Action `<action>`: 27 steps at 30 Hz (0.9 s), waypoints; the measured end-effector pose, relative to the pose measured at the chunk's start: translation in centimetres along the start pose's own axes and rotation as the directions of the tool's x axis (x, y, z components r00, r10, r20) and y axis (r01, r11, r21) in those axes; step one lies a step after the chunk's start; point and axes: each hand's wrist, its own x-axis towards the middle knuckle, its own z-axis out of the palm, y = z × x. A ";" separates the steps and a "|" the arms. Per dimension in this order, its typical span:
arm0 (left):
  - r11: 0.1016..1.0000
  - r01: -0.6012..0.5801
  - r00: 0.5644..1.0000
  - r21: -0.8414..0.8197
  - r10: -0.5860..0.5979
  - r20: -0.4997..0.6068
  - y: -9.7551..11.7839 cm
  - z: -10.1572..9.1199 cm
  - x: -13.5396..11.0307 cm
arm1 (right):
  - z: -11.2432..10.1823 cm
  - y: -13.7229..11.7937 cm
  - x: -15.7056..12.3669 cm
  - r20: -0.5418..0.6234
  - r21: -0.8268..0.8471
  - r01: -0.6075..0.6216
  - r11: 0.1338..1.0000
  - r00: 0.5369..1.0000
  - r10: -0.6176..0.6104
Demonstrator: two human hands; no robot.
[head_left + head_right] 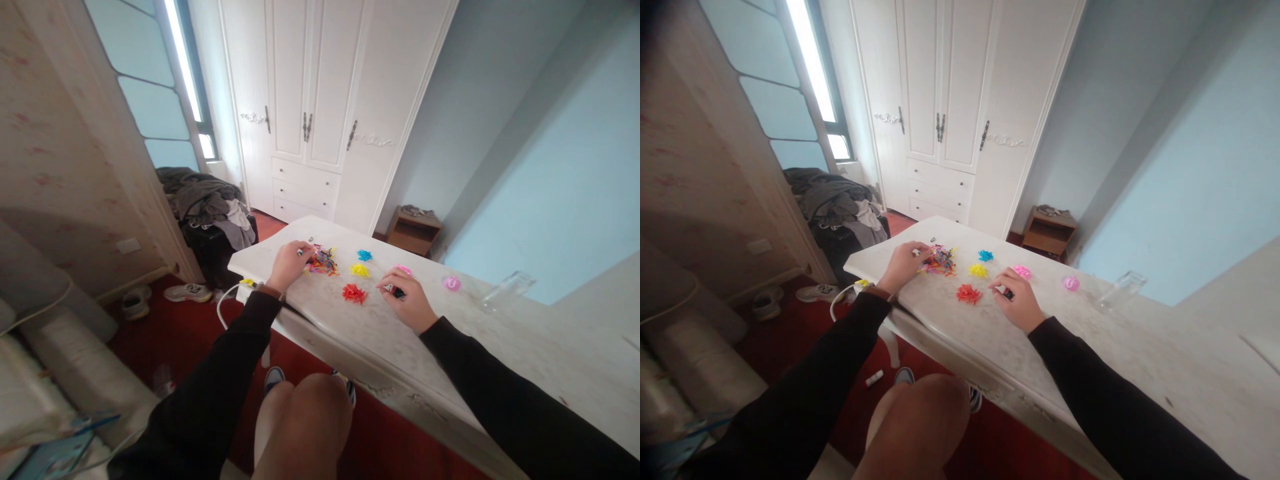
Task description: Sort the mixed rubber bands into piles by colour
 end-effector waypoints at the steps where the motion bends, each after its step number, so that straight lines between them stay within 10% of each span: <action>1: 1.000 -0.005 1.000 -0.007 0.005 0.002 0.0 0.0 0.0 | 0.0 0.0 0.0 0.001 -0.001 0.001 1.000 1.000 -0.001; 27: 0.960 0.007 0.998 -0.279 0.013 0.069 1.8 -0.1 -0.6 | 0.1 -0.2 0.0 0.038 0.016 -0.042 0.999 0.998 0.042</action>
